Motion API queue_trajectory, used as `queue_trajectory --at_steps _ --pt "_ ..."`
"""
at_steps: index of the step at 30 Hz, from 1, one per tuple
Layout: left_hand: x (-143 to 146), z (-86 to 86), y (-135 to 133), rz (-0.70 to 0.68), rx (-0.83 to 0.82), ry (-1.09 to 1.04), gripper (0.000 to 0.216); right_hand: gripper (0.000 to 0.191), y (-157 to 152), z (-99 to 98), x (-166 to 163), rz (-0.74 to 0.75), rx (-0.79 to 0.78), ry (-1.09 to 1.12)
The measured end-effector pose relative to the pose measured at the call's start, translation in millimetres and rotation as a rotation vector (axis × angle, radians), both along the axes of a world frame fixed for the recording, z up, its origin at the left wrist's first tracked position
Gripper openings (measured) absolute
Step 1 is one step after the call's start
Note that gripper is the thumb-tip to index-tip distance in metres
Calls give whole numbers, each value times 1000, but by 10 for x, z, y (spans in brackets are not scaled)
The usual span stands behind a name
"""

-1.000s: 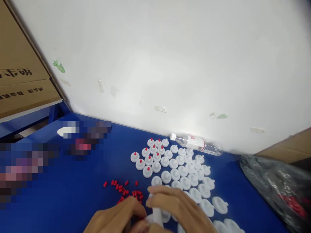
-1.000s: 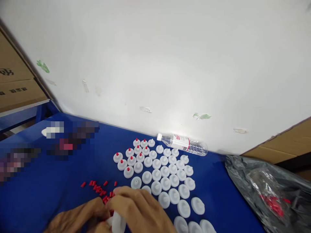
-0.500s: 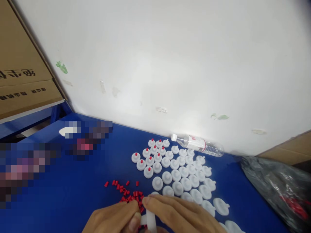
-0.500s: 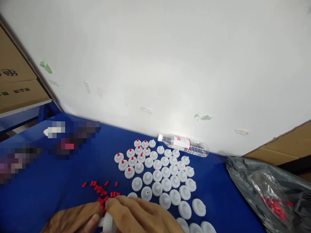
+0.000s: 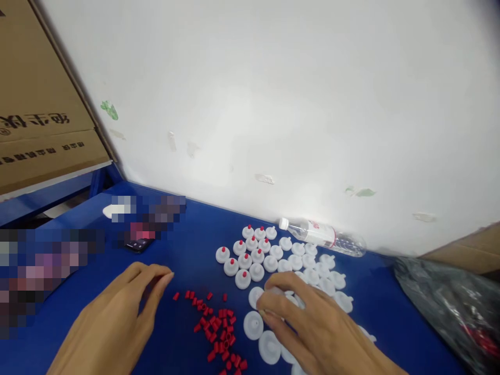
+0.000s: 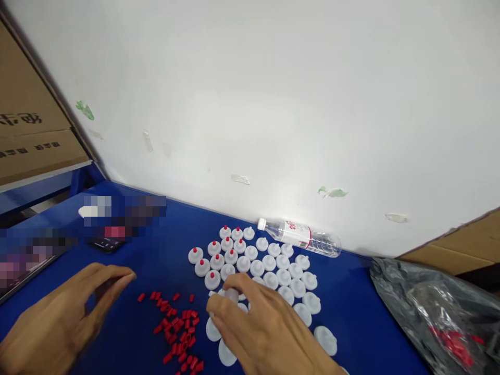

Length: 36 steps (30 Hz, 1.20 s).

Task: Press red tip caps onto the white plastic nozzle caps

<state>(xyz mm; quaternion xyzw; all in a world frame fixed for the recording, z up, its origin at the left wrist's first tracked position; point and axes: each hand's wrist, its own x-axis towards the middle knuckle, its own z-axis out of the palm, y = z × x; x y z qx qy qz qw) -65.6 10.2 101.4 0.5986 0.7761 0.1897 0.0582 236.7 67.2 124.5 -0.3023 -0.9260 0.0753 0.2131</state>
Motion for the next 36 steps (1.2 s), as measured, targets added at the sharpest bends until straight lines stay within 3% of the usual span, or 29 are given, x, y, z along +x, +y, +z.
queue_trajectory --at_steps 5,8,16,23,29,36 --pt "-220 -288 17 -93 -110 18 39 21 39 -16 -113 46 73 68" --pt "-247 -387 11 -131 -93 16 39 20 75 -64 -143 92 116 64" --pt "21 -289 71 -264 -10 22 33 35 32 -258 -162 107 47 -165" --pt "157 -412 26 -337 80 29 29 40 13 -220 -192 130 -16 -216" --pt "175 -465 -18 -298 154 88 30 34 33 -101 -192 162 -9 -213" --pt "210 -277 16 -325 26 83 31 22 23 -180 -149 116 -125 -130"
